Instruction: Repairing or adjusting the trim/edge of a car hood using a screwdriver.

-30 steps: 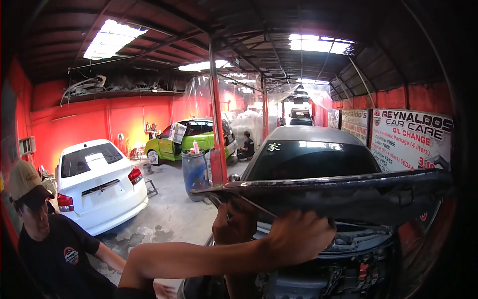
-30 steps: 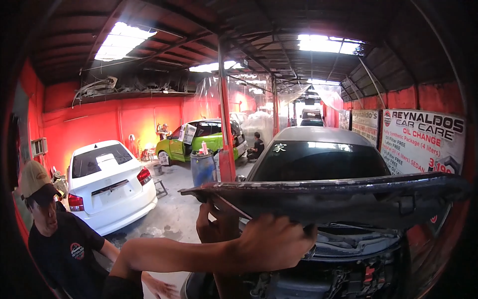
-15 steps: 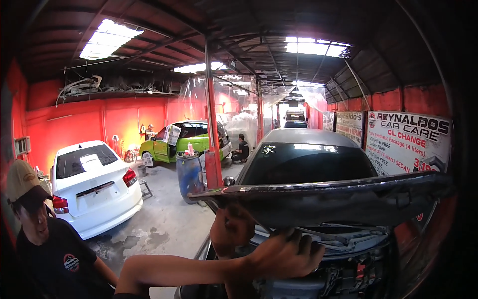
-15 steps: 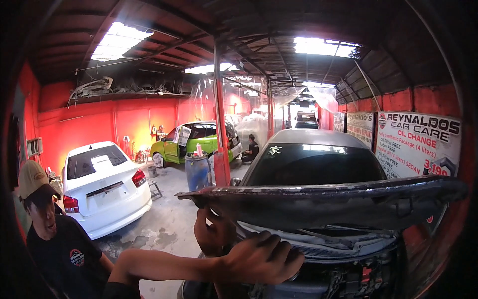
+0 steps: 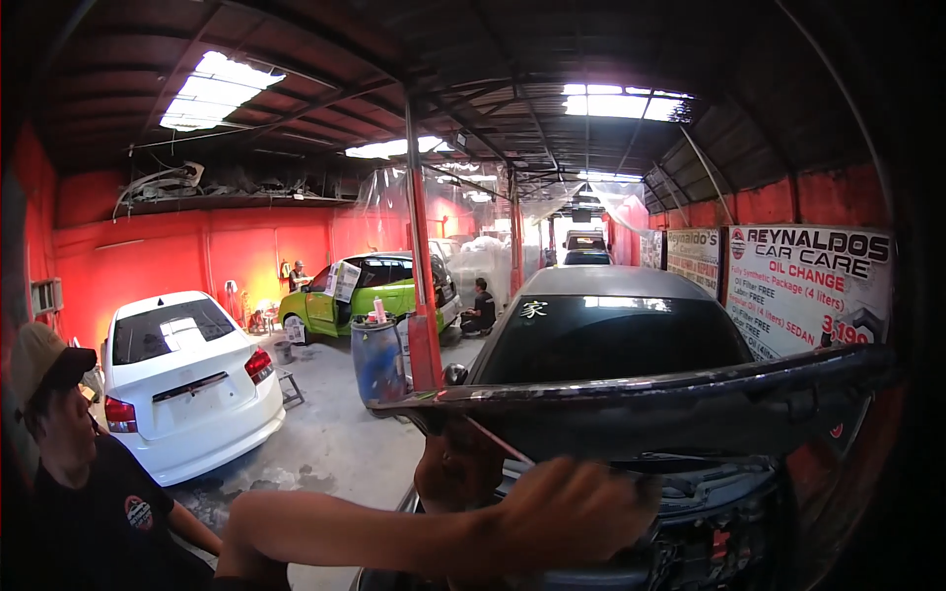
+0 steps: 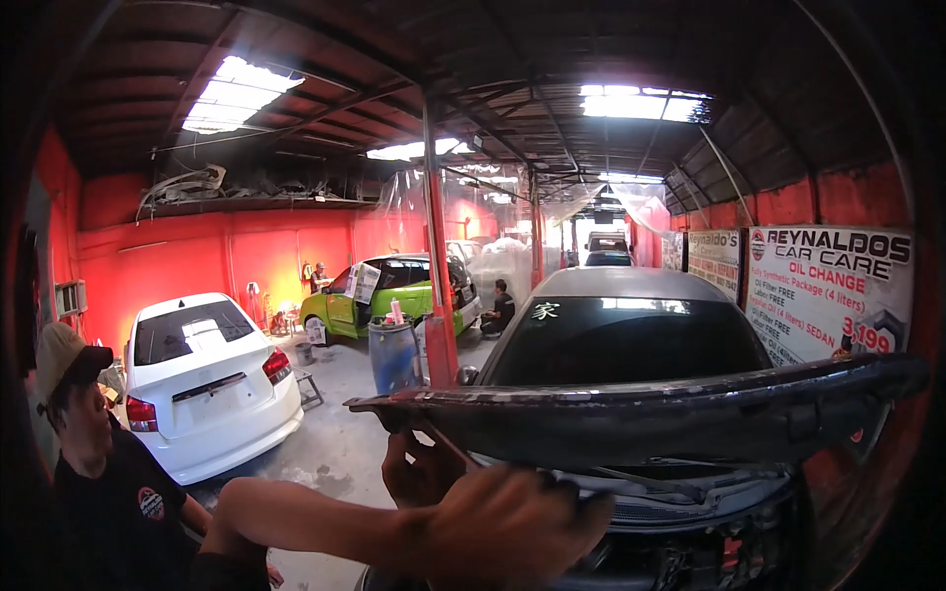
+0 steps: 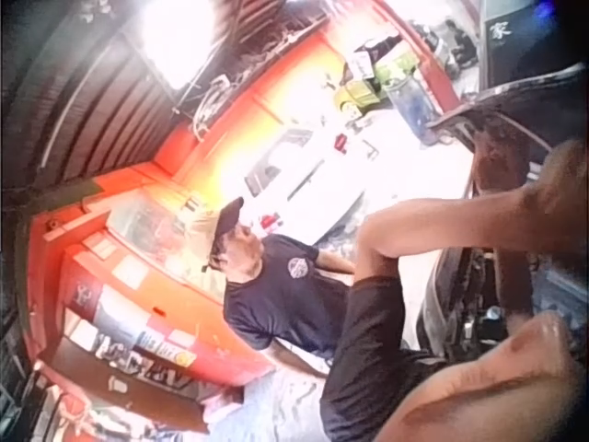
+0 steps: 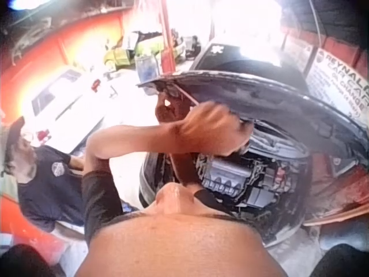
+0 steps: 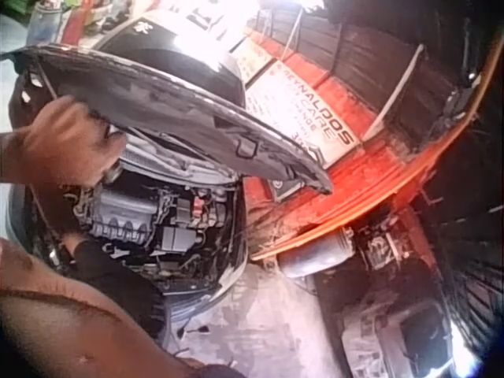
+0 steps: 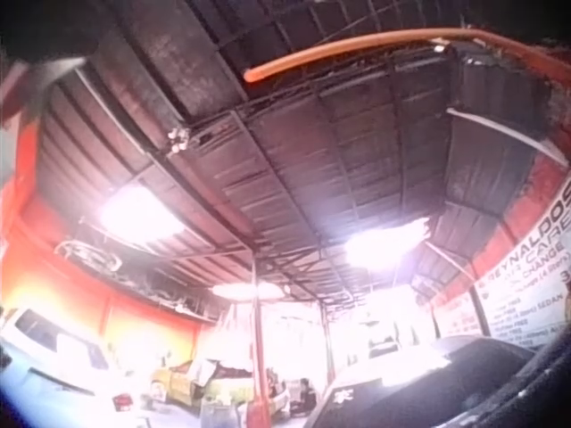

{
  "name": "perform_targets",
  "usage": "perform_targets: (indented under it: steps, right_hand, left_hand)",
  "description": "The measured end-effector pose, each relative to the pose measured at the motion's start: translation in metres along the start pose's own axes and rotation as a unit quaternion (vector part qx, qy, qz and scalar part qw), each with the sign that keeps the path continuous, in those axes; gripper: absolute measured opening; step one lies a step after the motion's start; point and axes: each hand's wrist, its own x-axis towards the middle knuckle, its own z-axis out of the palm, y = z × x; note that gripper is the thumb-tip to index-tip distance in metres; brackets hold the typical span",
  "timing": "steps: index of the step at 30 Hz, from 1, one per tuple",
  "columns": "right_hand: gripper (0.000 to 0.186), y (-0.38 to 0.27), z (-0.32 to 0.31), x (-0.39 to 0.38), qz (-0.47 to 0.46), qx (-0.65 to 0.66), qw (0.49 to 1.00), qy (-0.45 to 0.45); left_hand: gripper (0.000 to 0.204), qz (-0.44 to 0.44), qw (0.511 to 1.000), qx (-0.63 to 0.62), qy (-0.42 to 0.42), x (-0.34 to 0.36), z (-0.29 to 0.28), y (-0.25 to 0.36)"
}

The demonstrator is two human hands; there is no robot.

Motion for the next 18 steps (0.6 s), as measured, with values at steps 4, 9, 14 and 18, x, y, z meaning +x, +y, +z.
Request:
perform_targets:
  steps: [4, 9, 14, 18]
  right_hand:
    - [0.015, -0.004, -0.003, 0.014, -0.006, 0.002, 0.998, -0.067]
    - [0.016, 0.003, -0.006, 0.009, -0.003, 0.000, 0.998, -0.058]
    - [0.017, 0.008, -0.006, 0.002, -0.003, 0.006, 0.999, -0.051]
    - [0.017, 0.015, -0.007, -0.008, 0.001, 0.002, 0.999, -0.054]
  left_hand:
    - [0.017, -0.055, 0.992, -0.038, 0.110, 0.009, 0.038, -0.005]
    - [0.019, -0.070, 0.992, 0.003, 0.104, 0.018, 0.044, -0.010]
    - [0.021, -0.036, 0.999, 0.012, 0.030, 0.007, 0.068, -0.018]
    - [0.034, 0.032, 0.998, -0.001, -0.055, -0.005, 0.046, -0.001]
